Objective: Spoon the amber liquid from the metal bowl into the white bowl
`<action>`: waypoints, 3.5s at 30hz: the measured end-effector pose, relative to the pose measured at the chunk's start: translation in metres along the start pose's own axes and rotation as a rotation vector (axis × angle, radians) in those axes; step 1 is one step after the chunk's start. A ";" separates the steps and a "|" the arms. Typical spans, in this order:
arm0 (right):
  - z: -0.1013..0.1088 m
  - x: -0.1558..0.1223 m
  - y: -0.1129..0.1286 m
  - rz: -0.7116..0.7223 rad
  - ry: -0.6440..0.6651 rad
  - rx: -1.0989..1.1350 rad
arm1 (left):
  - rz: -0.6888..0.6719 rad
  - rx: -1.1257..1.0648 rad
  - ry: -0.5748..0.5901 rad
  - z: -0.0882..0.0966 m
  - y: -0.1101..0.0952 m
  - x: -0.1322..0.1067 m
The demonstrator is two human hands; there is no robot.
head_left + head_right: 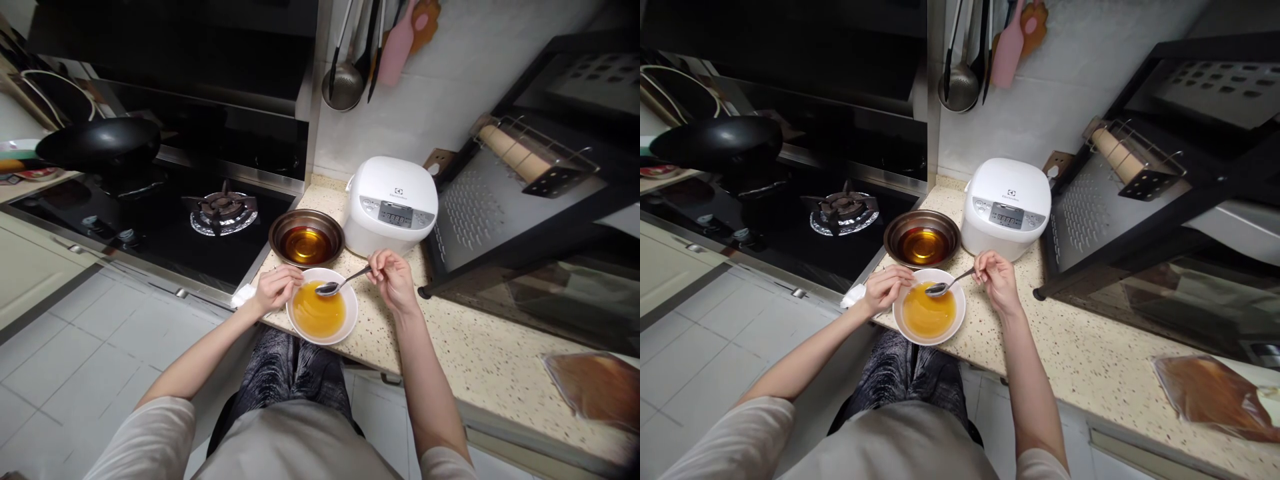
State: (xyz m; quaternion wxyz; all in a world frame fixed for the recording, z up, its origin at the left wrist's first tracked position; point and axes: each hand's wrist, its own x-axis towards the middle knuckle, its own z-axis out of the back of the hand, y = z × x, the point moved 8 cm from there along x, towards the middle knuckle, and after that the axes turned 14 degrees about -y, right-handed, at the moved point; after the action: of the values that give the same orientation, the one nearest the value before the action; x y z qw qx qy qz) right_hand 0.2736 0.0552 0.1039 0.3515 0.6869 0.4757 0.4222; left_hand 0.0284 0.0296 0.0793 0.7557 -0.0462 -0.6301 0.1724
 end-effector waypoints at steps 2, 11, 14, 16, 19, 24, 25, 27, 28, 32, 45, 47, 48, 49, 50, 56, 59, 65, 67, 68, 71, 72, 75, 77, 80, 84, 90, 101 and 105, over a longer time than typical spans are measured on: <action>0.001 0.001 0.000 0.013 -0.003 0.010 | -0.006 -0.001 -0.003 0.000 0.000 0.000; 0.020 0.009 0.000 0.126 -0.170 0.037 | 0.011 -0.005 0.002 -0.001 0.001 -0.002; 0.019 0.010 -0.005 0.148 -0.196 0.044 | 0.017 -0.009 -0.008 -0.001 0.002 -0.002; 0.017 0.011 -0.011 0.150 -0.200 0.057 | 0.015 -0.012 -0.010 -0.001 0.001 -0.002; 0.011 0.013 -0.024 0.124 -0.188 0.046 | 0.016 -0.012 -0.006 -0.001 0.001 -0.001; 0.006 0.017 -0.048 0.063 -0.185 -0.010 | 0.019 -0.009 -0.002 0.000 0.001 0.000; 0.005 0.017 -0.052 0.055 -0.181 -0.017 | 0.020 -0.010 0.000 -0.001 0.001 0.000; 0.003 0.019 -0.057 0.052 -0.164 -0.026 | 0.022 -0.015 0.001 -0.001 0.001 0.000; 0.002 0.019 -0.059 0.056 -0.150 -0.033 | 0.023 -0.019 0.001 -0.001 0.001 0.000; -0.004 0.017 -0.063 0.078 -0.077 -0.104 | 0.016 -0.020 -0.006 -0.001 0.001 -0.001; -0.010 0.020 -0.073 0.118 0.005 -0.177 | 0.021 -0.002 0.004 -0.002 0.004 -0.004; -0.008 0.021 -0.075 0.107 -0.015 -0.176 | 0.022 -0.005 0.003 -0.002 0.004 -0.004; -0.007 0.022 -0.076 0.098 -0.020 -0.178 | 0.021 -0.007 0.001 -0.001 0.003 -0.004; -0.007 0.022 -0.077 0.089 -0.022 -0.181 | 0.020 -0.010 -0.001 -0.001 0.003 -0.004; -0.007 0.022 -0.078 0.080 -0.024 -0.186 | 0.019 -0.012 -0.005 -0.001 0.003 -0.003; -0.008 0.023 -0.079 0.038 -0.024 -0.187 | 0.022 -0.022 -0.010 -0.001 0.003 -0.003; -0.009 0.023 -0.080 -0.007 -0.021 -0.137 | 0.037 -0.025 -0.010 -0.001 0.004 -0.004; -0.007 0.021 -0.084 -0.063 -0.015 -0.051 | 0.034 -0.036 -0.010 -0.001 0.004 -0.004; -0.007 0.021 -0.083 -0.063 -0.010 -0.021 | 0.034 -0.035 -0.014 -0.001 0.004 -0.004; -0.006 0.020 -0.083 -0.061 -0.008 -0.010 | 0.034 -0.033 -0.015 -0.001 0.005 -0.004; -0.007 0.019 -0.077 -0.047 -0.006 -0.001 | 0.030 -0.028 -0.014 -0.001 0.004 -0.004; -0.008 0.018 -0.075 -0.040 -0.010 -0.006 | 0.028 -0.027 -0.013 -0.001 0.004 -0.004; -0.008 0.017 -0.066 -0.023 -0.027 -0.018 | 0.028 -0.027 -0.013 -0.001 0.004 -0.003; -0.008 0.017 -0.061 -0.015 -0.038 -0.017 | 0.028 -0.026 -0.012 0.000 0.003 -0.003; -0.006 0.016 -0.054 -0.003 -0.045 0.004 | 0.020 -0.027 -0.013 0.000 0.002 -0.002; -0.002 0.014 -0.044 0.030 -0.049 -0.011 | 0.027 -0.022 -0.004 -0.001 0.002 -0.002; 0.002 0.010 -0.028 0.060 -0.063 0.001 | 0.034 -0.028 -0.015 0.000 0.004 -0.003; 0.009 0.005 0.003 0.098 -0.073 0.035 | 0.035 -0.019 -0.011 -0.001 0.005 -0.004; 0.007 0.002 0.008 0.098 -0.015 0.020 | 0.036 -0.019 -0.002 -0.001 0.005 -0.005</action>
State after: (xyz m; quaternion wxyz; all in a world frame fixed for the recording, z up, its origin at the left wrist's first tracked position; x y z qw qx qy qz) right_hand 0.2833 0.0546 0.1086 0.3272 0.7161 0.4429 0.4289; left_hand 0.0277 0.0329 0.0733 0.7514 -0.0647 -0.6314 0.1802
